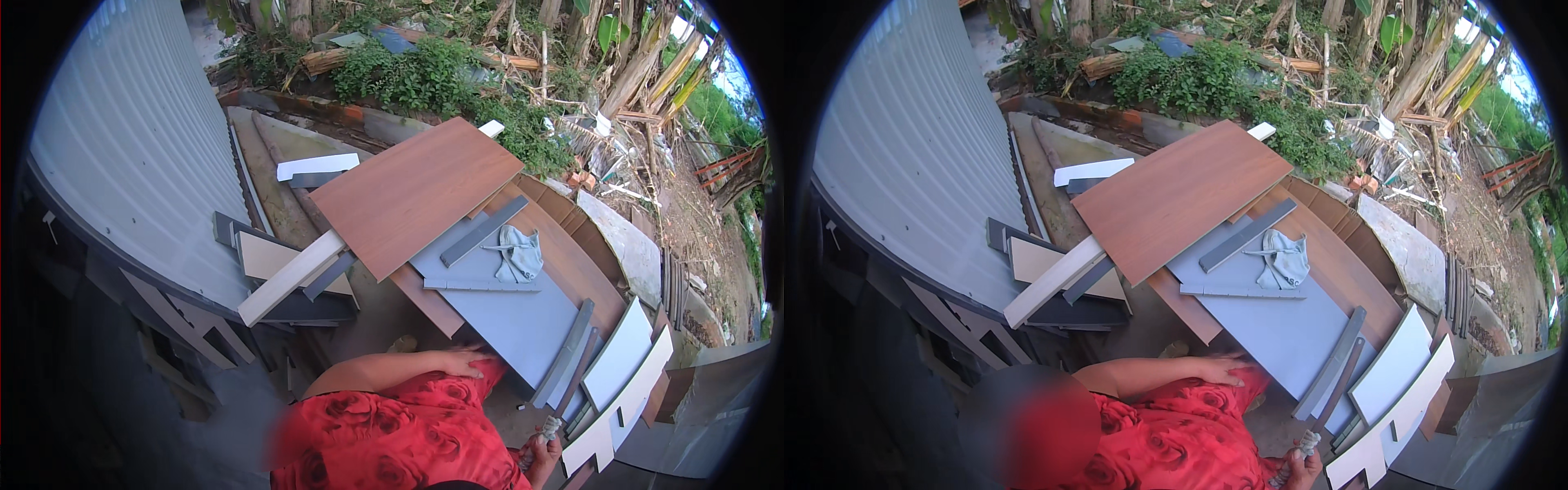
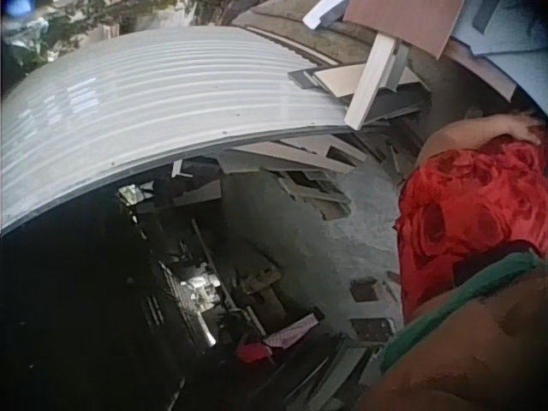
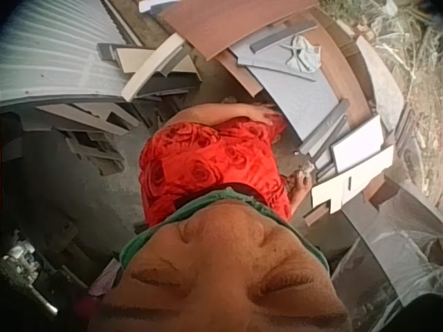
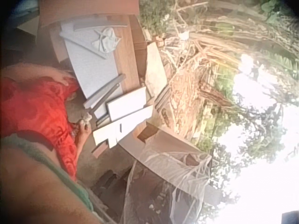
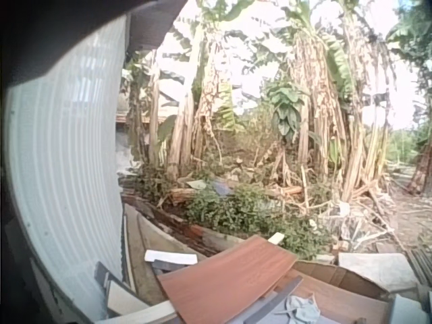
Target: The person cuts plastic strips using a small saw blade, wipes shaped panels with a cloth, and aligns the strips against the panels by hand.
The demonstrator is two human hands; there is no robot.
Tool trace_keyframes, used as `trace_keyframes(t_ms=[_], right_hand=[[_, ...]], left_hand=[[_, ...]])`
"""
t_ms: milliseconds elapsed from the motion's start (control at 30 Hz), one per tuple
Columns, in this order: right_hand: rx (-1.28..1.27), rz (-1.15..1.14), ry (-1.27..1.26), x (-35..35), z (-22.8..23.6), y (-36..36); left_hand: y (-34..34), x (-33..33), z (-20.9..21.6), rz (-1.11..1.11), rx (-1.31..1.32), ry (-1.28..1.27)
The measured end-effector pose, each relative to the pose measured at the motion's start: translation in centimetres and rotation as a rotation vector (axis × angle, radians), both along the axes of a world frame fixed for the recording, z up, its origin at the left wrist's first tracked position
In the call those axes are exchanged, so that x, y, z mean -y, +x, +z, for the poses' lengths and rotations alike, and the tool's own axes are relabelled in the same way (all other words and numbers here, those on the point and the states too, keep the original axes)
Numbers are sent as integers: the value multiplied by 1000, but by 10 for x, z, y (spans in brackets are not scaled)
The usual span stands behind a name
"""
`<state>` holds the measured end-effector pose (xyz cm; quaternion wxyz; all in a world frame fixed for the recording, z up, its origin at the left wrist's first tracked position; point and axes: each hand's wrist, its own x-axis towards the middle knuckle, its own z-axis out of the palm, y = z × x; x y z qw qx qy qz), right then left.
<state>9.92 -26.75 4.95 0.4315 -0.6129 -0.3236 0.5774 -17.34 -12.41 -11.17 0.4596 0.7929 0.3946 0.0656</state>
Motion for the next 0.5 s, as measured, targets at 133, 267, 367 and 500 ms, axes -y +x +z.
trace_keyframes(t_ms=[133,267,367,500], right_hand=[[-35,-57,-11,-2,12,-1],[105,97,42,-17,-2,26],[189,40,325,-40,7,15],[636,96,608,-90,-17,20]], left_hand=[[-57,34,-63,469,123,-327],[-124,146,-60,455,-472,-208],[-143,252,-103,333,-536,-453],[-163,310,-141,377,-664,-596]])
